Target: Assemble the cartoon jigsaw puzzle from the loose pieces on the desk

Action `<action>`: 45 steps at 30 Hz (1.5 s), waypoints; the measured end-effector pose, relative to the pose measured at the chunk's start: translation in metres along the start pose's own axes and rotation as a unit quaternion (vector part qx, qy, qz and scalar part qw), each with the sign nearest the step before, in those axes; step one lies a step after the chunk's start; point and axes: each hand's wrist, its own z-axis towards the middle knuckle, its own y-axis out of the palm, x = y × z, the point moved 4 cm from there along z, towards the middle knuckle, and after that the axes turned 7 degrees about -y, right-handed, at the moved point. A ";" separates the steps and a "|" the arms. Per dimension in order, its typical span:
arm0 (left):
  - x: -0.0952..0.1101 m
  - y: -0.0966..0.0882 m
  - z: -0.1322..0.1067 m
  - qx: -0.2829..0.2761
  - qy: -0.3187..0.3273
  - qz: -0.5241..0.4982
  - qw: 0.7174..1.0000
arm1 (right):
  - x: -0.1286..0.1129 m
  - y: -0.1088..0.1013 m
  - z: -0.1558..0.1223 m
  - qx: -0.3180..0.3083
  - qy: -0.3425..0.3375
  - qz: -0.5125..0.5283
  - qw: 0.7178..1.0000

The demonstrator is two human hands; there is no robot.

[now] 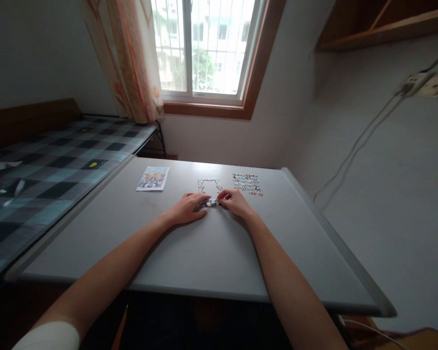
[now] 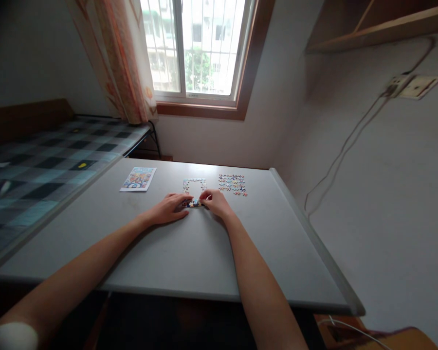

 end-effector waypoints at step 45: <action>0.012 0.009 -0.004 -0.014 0.018 0.071 0.997 | 0.001 0.006 0.002 -0.012 -0.027 -0.043 0.999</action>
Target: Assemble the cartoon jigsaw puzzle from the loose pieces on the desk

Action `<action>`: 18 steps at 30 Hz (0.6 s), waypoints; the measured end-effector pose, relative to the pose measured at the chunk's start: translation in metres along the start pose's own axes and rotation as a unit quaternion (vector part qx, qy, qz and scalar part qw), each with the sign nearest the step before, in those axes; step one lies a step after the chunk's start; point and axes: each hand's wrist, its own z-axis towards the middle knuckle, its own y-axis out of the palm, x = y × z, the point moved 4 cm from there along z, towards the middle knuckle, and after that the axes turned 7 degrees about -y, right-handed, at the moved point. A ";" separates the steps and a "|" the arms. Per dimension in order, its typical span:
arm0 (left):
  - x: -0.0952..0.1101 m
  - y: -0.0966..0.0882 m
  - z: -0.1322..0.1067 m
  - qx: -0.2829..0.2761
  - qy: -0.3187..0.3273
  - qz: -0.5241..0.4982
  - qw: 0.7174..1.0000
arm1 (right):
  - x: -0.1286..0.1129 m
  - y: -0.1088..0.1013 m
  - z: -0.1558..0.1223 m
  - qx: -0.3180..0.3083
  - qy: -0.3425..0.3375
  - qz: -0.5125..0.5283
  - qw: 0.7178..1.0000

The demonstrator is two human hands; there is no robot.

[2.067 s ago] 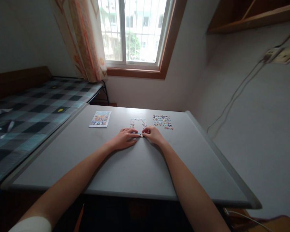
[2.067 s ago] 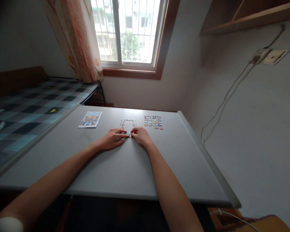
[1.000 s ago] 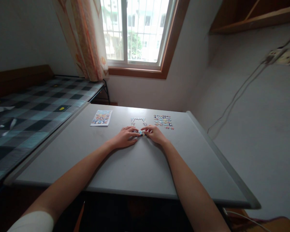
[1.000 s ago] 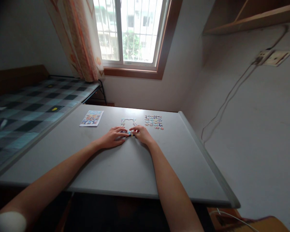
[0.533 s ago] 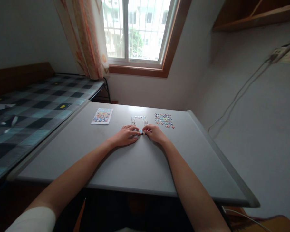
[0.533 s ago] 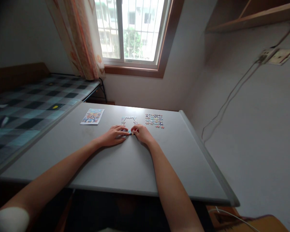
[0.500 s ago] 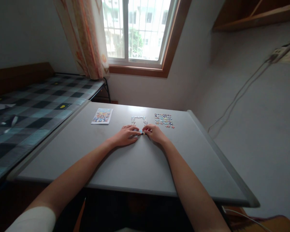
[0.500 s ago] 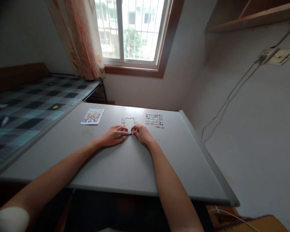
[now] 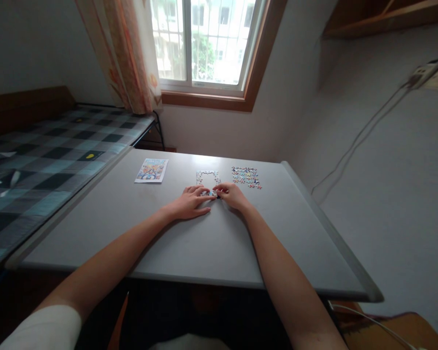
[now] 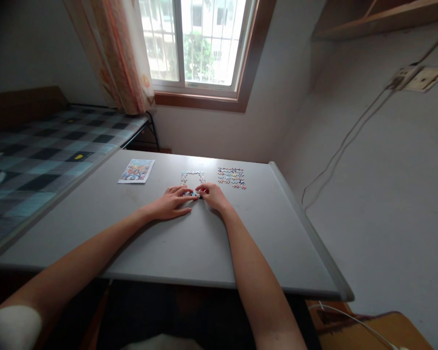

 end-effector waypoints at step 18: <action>0.011 0.001 0.000 -0.003 0.025 0.021 0.999 | 0.000 -0.016 0.004 0.161 -0.001 0.075 0.984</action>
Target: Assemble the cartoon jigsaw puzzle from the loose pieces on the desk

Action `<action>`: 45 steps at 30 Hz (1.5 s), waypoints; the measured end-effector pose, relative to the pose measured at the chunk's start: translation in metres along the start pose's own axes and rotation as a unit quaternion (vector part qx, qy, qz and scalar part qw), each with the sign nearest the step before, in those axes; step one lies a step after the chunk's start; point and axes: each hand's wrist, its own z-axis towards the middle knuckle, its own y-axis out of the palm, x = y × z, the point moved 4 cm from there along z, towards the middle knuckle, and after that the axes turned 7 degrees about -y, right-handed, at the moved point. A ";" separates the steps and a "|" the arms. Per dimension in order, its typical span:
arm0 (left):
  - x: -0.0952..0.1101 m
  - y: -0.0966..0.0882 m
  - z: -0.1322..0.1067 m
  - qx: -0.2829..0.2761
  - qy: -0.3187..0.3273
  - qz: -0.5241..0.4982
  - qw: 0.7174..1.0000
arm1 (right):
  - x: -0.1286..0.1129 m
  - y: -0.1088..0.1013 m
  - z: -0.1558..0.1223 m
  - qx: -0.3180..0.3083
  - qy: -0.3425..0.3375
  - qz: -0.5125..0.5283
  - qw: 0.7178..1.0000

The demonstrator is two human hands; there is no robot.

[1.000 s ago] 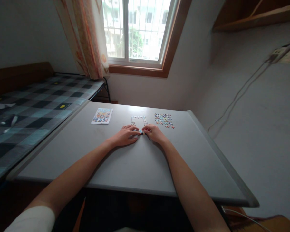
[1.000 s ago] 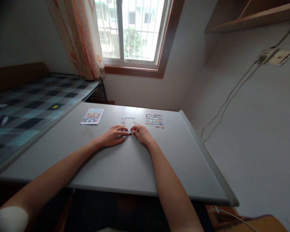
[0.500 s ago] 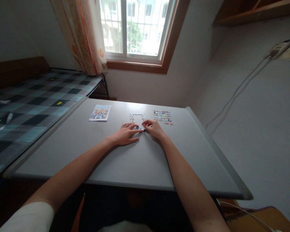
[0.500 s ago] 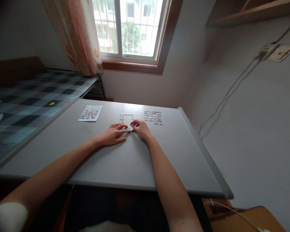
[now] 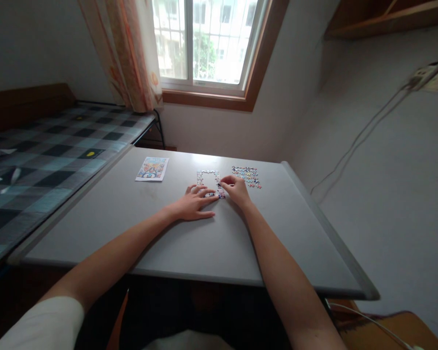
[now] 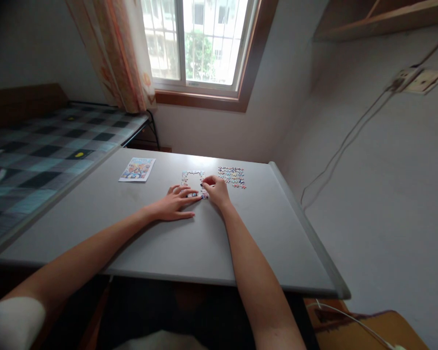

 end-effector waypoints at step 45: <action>-0.025 -0.010 0.003 0.077 -0.103 -0.071 0.989 | -0.013 0.031 -0.015 -0.087 0.021 -0.175 0.980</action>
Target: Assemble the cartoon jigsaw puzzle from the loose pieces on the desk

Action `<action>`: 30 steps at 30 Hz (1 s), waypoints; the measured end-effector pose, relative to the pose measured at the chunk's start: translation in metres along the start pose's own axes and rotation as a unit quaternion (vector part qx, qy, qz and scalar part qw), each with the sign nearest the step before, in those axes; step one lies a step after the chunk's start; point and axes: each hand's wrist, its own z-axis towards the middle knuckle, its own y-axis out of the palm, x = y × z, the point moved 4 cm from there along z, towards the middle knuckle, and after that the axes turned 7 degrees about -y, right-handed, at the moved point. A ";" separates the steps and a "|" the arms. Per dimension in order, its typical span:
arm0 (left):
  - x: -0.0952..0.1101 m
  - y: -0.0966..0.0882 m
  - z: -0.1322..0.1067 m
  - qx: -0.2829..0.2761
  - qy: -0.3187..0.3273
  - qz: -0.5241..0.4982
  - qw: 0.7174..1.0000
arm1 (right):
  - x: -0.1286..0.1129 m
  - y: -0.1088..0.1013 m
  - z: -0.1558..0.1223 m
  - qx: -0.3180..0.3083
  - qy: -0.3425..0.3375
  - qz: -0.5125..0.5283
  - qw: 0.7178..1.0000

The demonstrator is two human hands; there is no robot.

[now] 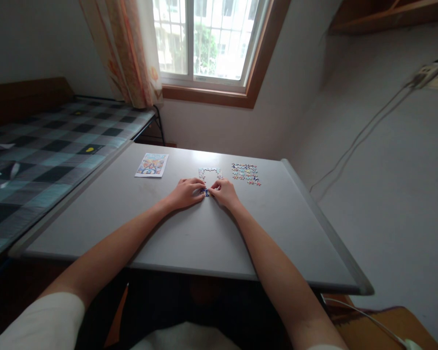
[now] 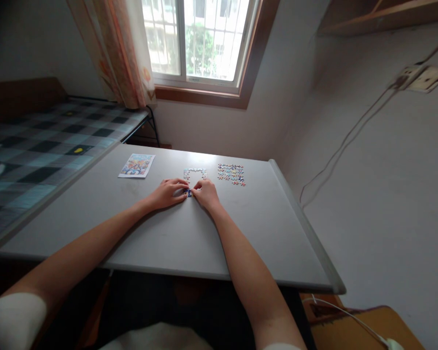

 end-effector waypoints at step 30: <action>0.000 -0.001 0.003 -0.033 0.026 0.023 0.999 | 0.005 -0.006 0.001 -0.102 -0.091 0.000 0.991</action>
